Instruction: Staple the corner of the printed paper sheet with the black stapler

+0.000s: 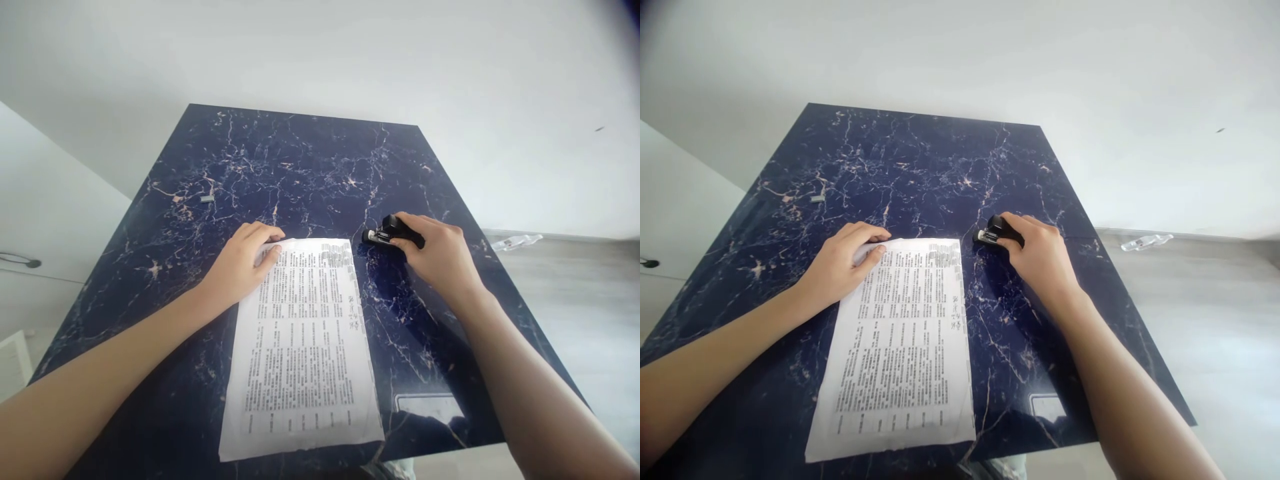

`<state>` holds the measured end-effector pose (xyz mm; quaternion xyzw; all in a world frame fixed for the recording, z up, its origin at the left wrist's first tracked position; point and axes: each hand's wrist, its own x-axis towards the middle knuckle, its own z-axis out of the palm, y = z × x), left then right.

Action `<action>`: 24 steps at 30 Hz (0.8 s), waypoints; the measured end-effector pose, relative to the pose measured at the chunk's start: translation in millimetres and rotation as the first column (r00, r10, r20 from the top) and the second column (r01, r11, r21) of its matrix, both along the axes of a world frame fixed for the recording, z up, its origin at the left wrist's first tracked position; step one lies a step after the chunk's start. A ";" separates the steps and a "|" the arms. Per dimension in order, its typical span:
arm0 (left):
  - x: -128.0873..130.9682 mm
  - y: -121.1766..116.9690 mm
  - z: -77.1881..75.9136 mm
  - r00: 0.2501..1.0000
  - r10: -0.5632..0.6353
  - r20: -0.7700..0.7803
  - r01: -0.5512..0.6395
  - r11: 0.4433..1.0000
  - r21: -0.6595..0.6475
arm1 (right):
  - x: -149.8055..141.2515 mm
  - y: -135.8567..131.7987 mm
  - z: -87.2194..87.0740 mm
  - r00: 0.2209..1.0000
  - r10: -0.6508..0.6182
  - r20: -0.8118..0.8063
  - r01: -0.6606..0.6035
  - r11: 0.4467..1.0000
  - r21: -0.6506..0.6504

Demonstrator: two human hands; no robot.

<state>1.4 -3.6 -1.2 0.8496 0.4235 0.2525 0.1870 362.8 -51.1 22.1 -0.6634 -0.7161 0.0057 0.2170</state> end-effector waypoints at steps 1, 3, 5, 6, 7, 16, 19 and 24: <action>0.1 -0.4 0.0 1.000 0.001 -0.010 -0.001 1.000 0.030 | 1.4 0.7 -0.4 1.000 -0.007 -0.004 0.007 1.000 0.002; 0.2 -2.1 0.1 1.000 0.002 -0.019 0.000 0.995 0.103 | 3.5 1.8 -0.7 1.000 -0.014 -0.010 0.014 1.000 -0.002; 0.7 -6.5 0.5 0.998 -0.048 -0.029 0.053 0.983 0.174 | 4.8 2.6 -0.5 1.000 -0.017 -0.015 0.016 1.000 -0.012; 1.2 -9.8 0.7 0.994 -0.101 -0.046 0.109 0.973 0.201 | 5.3 2.9 -0.4 1.000 -0.017 -0.016 0.016 1.000 -0.015; 2.1 -13.7 0.9 0.983 -0.167 -0.073 0.179 0.959 0.220 | 5.8 3.3 -0.4 1.000 -0.018 -0.016 0.017 1.000 -0.017; 11.4 -32.2 -2.0 0.920 -0.302 -0.250 0.350 0.919 0.180 | 17.0 6.5 3.9 0.998 -0.023 -0.055 0.020 0.998 -0.057; 10.7 -30.3 -2.5 0.923 -0.290 -0.254 0.337 0.927 0.165 | 24.9 8.1 5.5 0.999 0.004 -0.033 -0.008 0.994 -0.107; 7.5 -31.1 -5.1 0.917 -0.302 -0.262 0.339 0.935 0.109 | 41.4 11.4 0.6 0.998 -0.010 0.065 0.024 0.976 -0.217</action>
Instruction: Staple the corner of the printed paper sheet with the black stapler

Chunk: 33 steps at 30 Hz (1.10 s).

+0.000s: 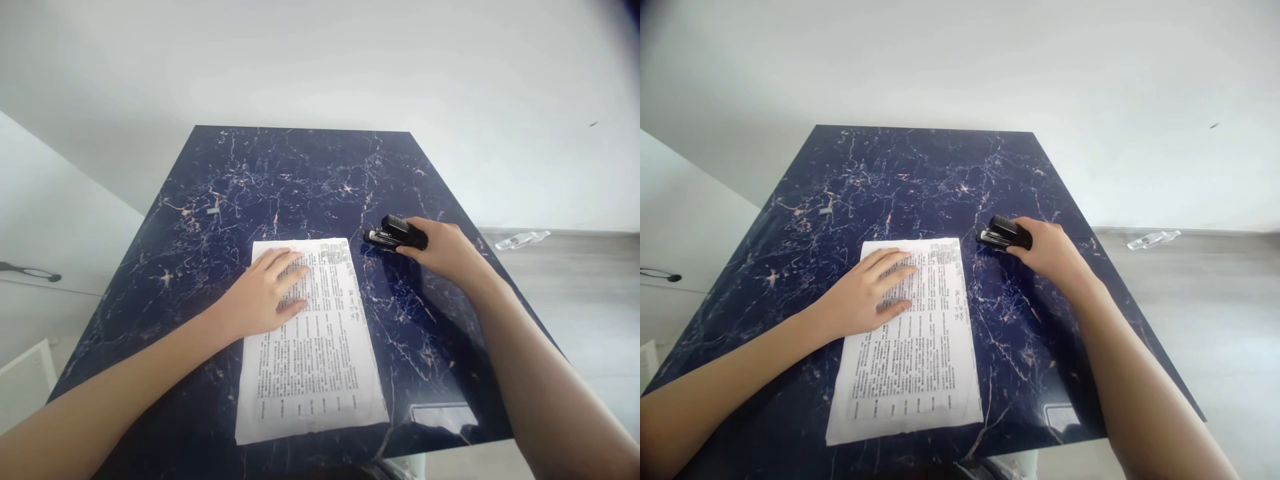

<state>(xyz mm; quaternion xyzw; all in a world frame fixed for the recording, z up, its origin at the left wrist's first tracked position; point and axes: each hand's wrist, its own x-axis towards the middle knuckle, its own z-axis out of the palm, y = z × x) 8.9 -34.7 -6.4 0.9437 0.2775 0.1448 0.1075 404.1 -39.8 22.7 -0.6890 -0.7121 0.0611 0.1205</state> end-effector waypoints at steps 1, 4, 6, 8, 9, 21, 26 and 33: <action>-0.5 -0.4 -0.7 1.000 -0.007 -0.018 0.007 1.000 -0.009 | 2.5 0.4 -0.8 1.000 -0.007 0.013 0.007 1.000 -0.014; -1.2 -1.1 -1.0 0.996 -0.035 -0.077 0.033 0.999 -0.033 | 6.6 0.6 -0.4 0.999 -0.001 0.037 0.002 0.999 -0.034; -1.2 -1.1 1.1 0.994 -0.052 -0.099 0.048 0.998 -0.043 | 6.5 -0.1 1.5 0.999 -0.004 0.040 0.006 0.999 -0.041; -1.1 -0.7 5.0 0.993 -0.066 -0.094 0.062 0.997 -0.038 | 5.1 -1.1 3.3 0.999 -0.037 0.031 0.039 0.998 -0.043; -1.2 -0.5 7.3 0.994 -0.072 -0.086 0.069 0.997 -0.033 | 4.2 -1.6 3.7 0.998 -0.058 0.022 0.059 0.997 -0.042; 2.3 2.8 3.0 0.999 -0.016 0.029 0.017 0.999 -0.030 | -30.2 -12.4 8.3 0.979 -0.171 -0.110 0.187 0.969 0.160; 1.8 4.7 2.0 0.998 0.057 0.020 -0.057 0.998 -0.011 | -77.1 -29.7 12.1 0.962 -0.011 -0.272 0.078 0.968 0.237; 5.9 4.2 1.0 0.968 0.249 0.034 -0.240 0.956 -0.171 | -112.6 -46.4 2.4 0.912 0.225 -0.344 -0.183 0.972 0.150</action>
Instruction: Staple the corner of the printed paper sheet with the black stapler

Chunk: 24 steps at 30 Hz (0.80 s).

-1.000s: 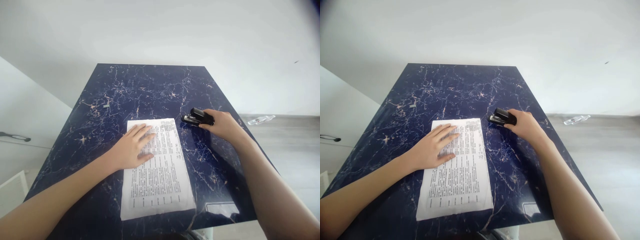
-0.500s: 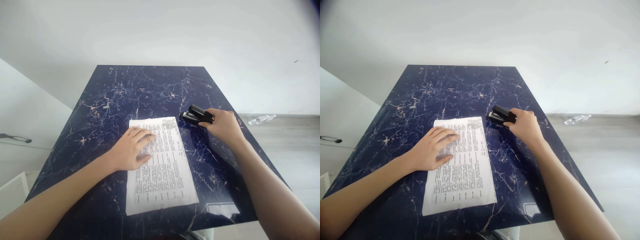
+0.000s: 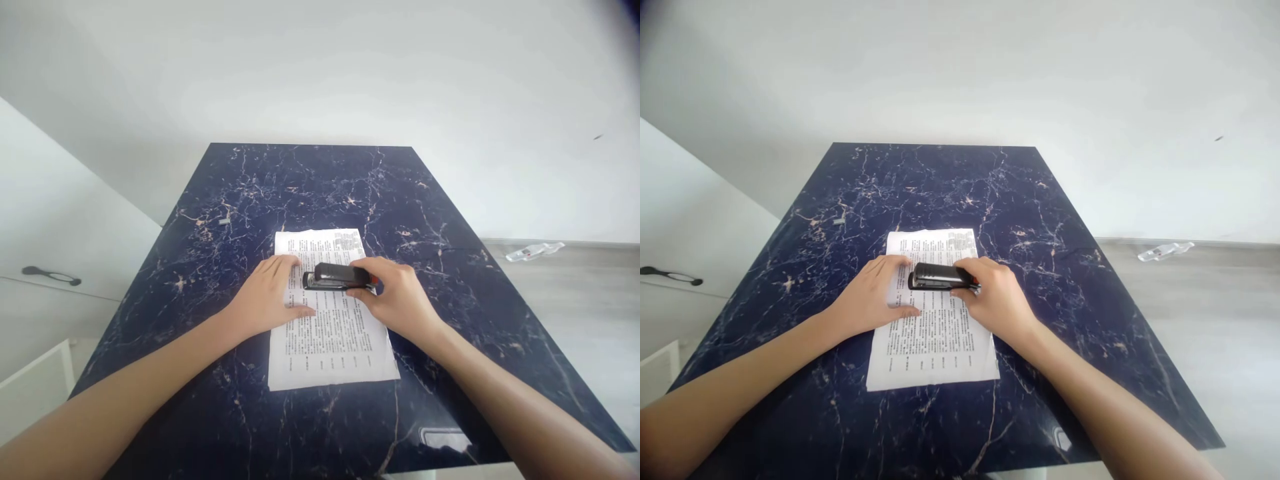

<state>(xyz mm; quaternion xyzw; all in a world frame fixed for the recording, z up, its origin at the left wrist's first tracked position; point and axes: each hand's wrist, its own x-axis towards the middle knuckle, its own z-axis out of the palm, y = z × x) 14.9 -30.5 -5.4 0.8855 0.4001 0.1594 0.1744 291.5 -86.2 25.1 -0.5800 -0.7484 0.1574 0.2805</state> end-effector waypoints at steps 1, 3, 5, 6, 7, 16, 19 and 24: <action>0.3 -0.1 -0.2 1.000 0.010 0.003 -0.010 1.000 -0.015 | -2.4 -0.5 -1.8 1.000 0.015 -0.001 -0.015 1.000 -0.011; 0.5 -0.2 -0.4 1.000 0.015 0.009 -0.014 0.999 -0.032 | -6.8 -0.5 -5.3 1.000 0.031 -0.006 -0.031 0.999 -0.023; 0.4 -0.2 -0.4 1.000 0.012 0.016 -0.011 0.999 -0.038 | -10.8 0.5 -9.1 0.999 0.038 -0.014 -0.038 0.999 -0.035; 0.3 -0.2 -0.4 1.000 0.010 0.020 -0.010 0.999 -0.037 | -12.3 1.4 -11.1 0.999 0.038 -0.016 -0.039 0.998 -0.043; 0.3 -0.2 -0.4 1.000 0.009 0.025 -0.008 0.999 -0.034 | -13.5 2.4 -12.9 0.999 0.037 -0.016 -0.038 0.998 -0.052; 0.7 0.9 -1.5 0.999 0.001 0.044 0.001 0.999 -0.033 | 6.4 7.4 3.7 0.990 -0.053 -0.130 0.037 0.992 -0.117; 0.4 1.5 -1.8 0.998 0.006 0.055 -0.003 0.999 -0.055 | 8.9 3.3 11.5 0.897 -0.199 -0.393 0.047 0.930 -0.363; 0.4 1.8 -2.7 0.998 -0.002 0.062 0.004 0.999 -0.036 | -7.9 -4.3 2.9 0.618 -0.415 -0.668 -0.126 0.786 -0.605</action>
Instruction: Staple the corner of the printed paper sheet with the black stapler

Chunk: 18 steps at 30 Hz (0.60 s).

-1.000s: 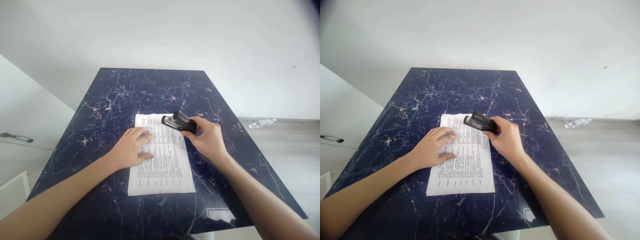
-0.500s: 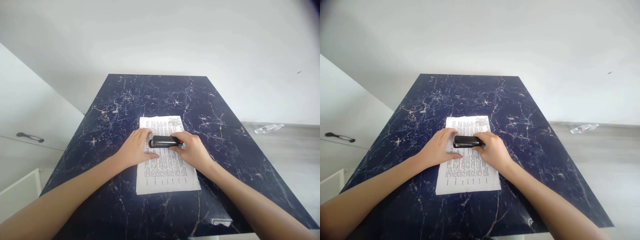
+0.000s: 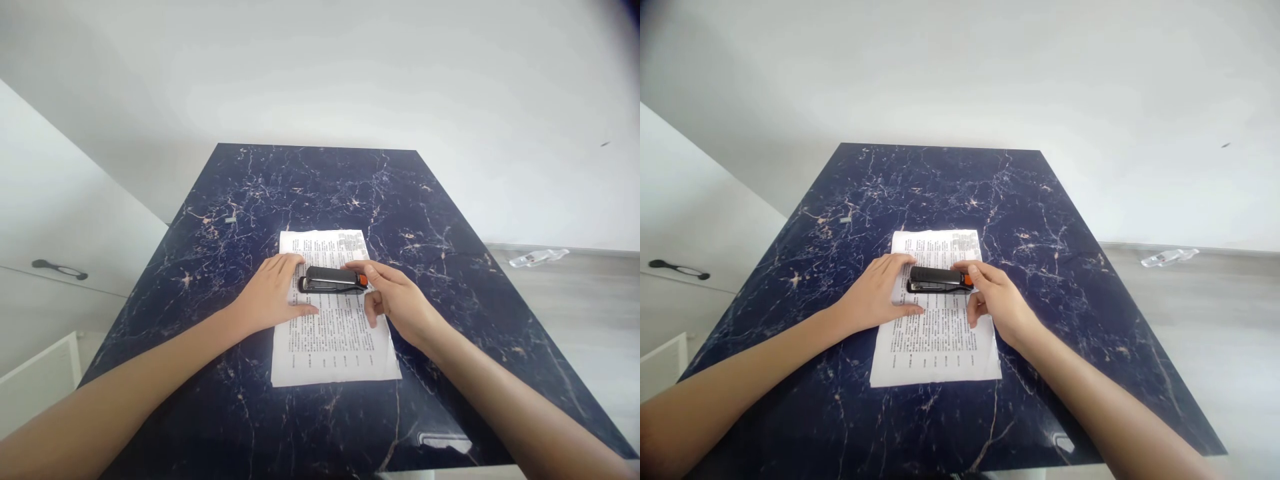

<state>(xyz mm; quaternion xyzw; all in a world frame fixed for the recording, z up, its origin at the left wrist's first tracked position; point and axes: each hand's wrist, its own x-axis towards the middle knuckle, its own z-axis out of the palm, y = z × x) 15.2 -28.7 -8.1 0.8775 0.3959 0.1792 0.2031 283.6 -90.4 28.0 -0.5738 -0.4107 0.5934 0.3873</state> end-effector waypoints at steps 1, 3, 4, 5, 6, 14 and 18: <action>0.0 0.0 -0.3 1.000 -0.001 -0.003 0.001 1.000 0.007 | -3.0 -0.7 -2.6 0.999 -0.027 -0.039 0.026 0.999 -0.020; -0.2 0.0 -1.0 1.000 -0.005 -0.005 0.005 1.000 0.015 | -6.5 -1.1 -6.7 0.991 -0.079 -0.105 0.074 0.996 -0.050; -0.4 0.0 -1.3 1.000 -0.008 0.000 0.008 1.000 0.018 | -7.3 -1.0 -8.2 0.986 -0.096 -0.133 0.088 0.994 -0.063; -0.5 0.0 -1.5 1.000 -0.012 0.007 0.012 1.000 0.021 | -7.6 -0.9 -9.4 0.982 -0.106 -0.155 0.095 0.992 -0.077; -0.6 0.1 -1.7 1.000 -0.016 0.014 0.015 1.000 0.025 | -7.9 -0.8 -10.3 0.979 -0.112 -0.172 0.098 0.991 -0.088; -0.7 0.4 -2.6 0.999 -0.035 0.007 0.034 0.997 0.066 | -14.0 -2.4 -11.3 0.962 -0.134 -0.239 0.111 0.988 -0.108; -1.1 0.6 -3.2 0.999 -0.035 0.007 0.034 0.997 0.074 | -16.5 -3.4 -12.5 0.953 -0.164 -0.254 0.144 0.985 -0.094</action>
